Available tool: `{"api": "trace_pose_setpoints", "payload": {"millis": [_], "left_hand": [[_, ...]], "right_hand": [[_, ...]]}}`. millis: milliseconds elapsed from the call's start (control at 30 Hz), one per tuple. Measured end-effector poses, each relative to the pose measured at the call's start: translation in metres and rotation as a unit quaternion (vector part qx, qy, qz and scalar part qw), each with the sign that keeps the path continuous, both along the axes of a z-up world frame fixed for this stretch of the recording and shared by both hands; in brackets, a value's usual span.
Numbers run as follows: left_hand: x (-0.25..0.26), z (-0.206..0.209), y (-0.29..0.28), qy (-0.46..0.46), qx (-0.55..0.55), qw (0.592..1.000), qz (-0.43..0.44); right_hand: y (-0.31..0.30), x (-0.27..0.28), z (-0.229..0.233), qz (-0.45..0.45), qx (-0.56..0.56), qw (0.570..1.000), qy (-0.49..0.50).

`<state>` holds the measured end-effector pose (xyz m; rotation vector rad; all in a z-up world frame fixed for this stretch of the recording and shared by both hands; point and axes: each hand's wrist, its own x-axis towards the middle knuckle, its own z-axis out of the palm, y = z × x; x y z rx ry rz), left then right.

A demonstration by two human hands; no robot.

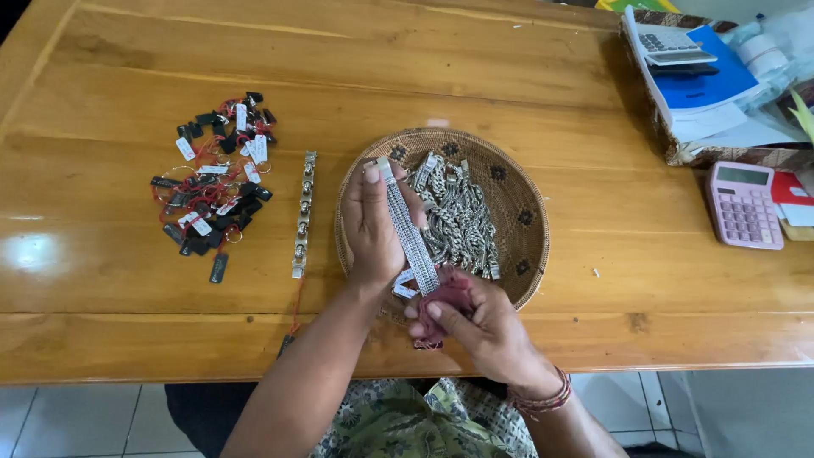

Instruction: A person is polishing a silver bracelet using a small pink polishing cloth at a wooden workbench.

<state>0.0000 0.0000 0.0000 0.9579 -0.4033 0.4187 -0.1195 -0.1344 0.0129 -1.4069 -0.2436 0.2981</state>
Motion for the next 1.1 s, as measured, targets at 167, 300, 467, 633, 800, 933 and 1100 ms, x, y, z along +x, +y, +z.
{"api": "trace_pose_setpoints", "payload": {"millis": [167,300,467,633,800,933,1100], "left_hand": [[-0.004,0.002,-0.004,0.002,0.017,1.0,0.025],[0.006,-0.002,-0.002,-0.001,0.015,0.998,0.053],[0.019,0.011,-0.006,-0.004,-0.02,0.999,0.044],[0.029,0.044,-0.014,-0.024,0.061,0.997,0.04],[0.048,0.024,-0.015,-0.01,0.019,0.999,0.044],[0.028,0.027,-0.009,-0.044,0.071,0.995,0.055],[0.049,0.01,-0.002,-0.002,0.003,0.998,0.067]], "right_hand": [[0.005,0.009,0.002,-0.093,-0.109,0.99,-0.011],[-0.002,0.004,0.004,0.01,-0.039,0.997,-0.058],[-0.002,0.007,0.006,-0.059,-0.072,0.996,-0.014],[0.0,0.025,0.011,-0.212,-0.105,0.972,0.005],[-0.001,0.024,0.011,-0.13,-0.133,0.979,-0.082],[-0.01,0.03,-0.011,-0.208,-0.083,0.974,0.044],[-0.016,0.02,-0.026,-0.037,-0.01,0.999,0.017]]}}
